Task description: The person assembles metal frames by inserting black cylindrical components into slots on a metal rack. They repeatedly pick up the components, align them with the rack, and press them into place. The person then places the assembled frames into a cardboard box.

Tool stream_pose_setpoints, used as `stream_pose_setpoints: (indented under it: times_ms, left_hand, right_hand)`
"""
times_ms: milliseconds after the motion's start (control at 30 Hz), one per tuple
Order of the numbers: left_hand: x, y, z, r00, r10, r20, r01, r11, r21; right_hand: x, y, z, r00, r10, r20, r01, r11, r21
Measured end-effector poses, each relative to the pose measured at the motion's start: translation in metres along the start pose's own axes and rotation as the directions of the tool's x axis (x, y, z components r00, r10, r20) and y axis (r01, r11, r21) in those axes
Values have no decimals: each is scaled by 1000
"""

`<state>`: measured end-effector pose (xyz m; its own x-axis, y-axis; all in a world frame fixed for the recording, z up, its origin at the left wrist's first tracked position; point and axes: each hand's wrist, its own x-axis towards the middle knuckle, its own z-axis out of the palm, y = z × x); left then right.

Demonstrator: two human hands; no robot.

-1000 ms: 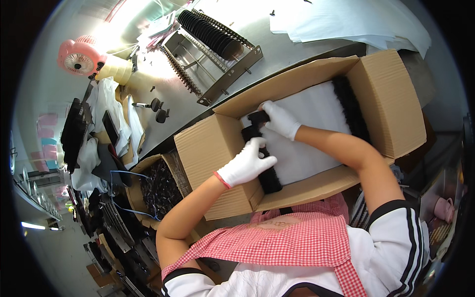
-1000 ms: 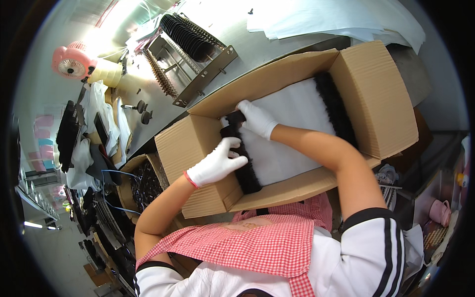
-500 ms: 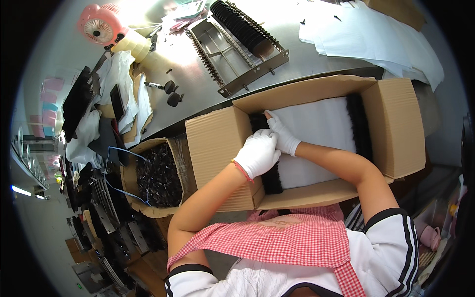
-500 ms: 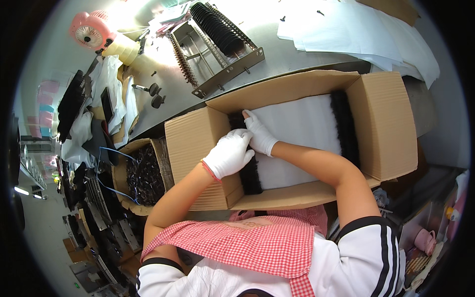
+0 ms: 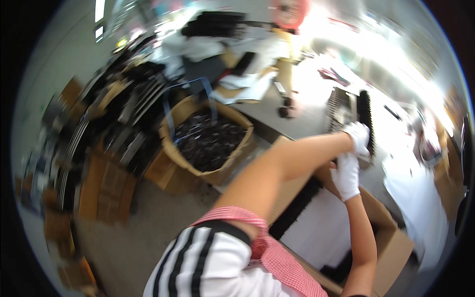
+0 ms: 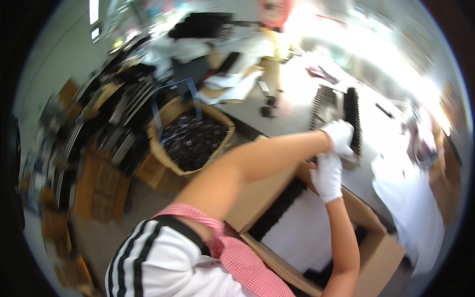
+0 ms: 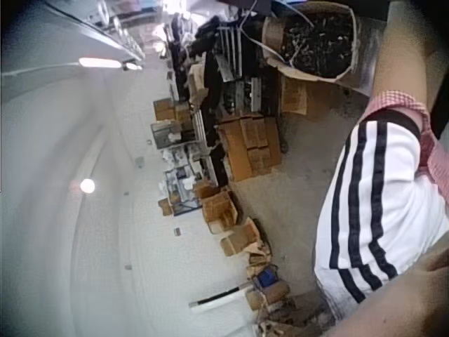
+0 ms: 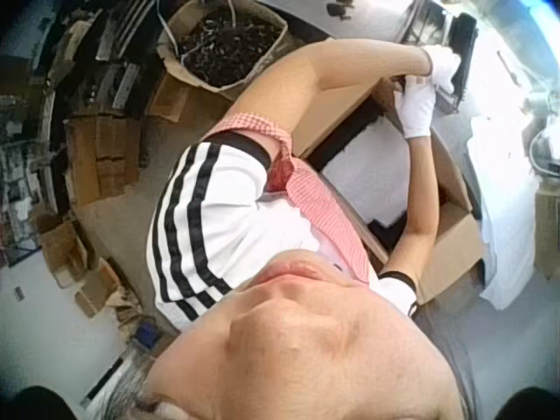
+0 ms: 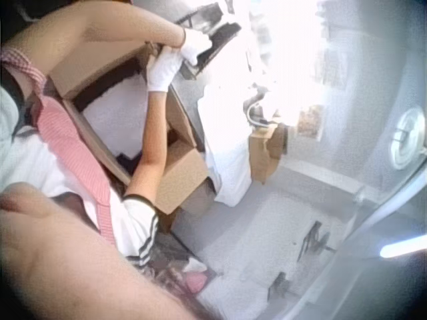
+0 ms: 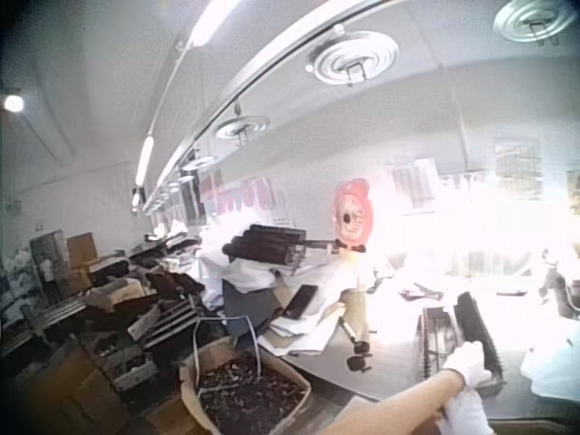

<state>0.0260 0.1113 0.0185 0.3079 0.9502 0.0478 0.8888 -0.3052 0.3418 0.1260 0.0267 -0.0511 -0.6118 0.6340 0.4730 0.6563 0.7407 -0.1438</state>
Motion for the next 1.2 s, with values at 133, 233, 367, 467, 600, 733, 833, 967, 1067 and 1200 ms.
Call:
stream_pose_setpoints:
  times_ms: [133,233,367,467,600,733,833,967,1067,1200]
  left_hand:
    - [17,-1,26,997,-66,-34,63,993,-104]
    - [36,1,46,1000,-26,11,27,997,-66]
    - [83,14,81,963,-31,267,4,995,100]
    - [105,36,113,936,-211,282,171,972,159]
    - [95,38,111,969,-153,196,129,984,126]
    - [28,33,62,993,-74,-93,91,978,188]
    - [-35,26,12,971,-48,-234,32,997,-71]
    - [-104,24,-7,975,106,-198,-110,994,-10]
    - [-146,11,15,915,203,-349,-236,970,-57]
    - [-185,13,55,995,45,-88,-60,981,-185]
  right_hand:
    - [13,24,32,967,97,234,-107,994,34]
    - [7,35,56,984,-25,177,41,995,-86]
    - [8,39,67,998,-54,-30,61,927,369]
    - [13,40,65,993,-101,-54,108,983,151]
    - [12,42,60,988,-145,-47,150,982,117]
    - [4,36,50,992,-120,-31,122,917,380]
    - [-10,23,31,999,47,5,-47,970,239]
    - [-50,-4,-5,968,249,-33,-193,820,540]
    - [-78,-14,-22,888,459,4,-357,685,635]
    - [-105,-15,-43,946,304,114,-312,753,579]
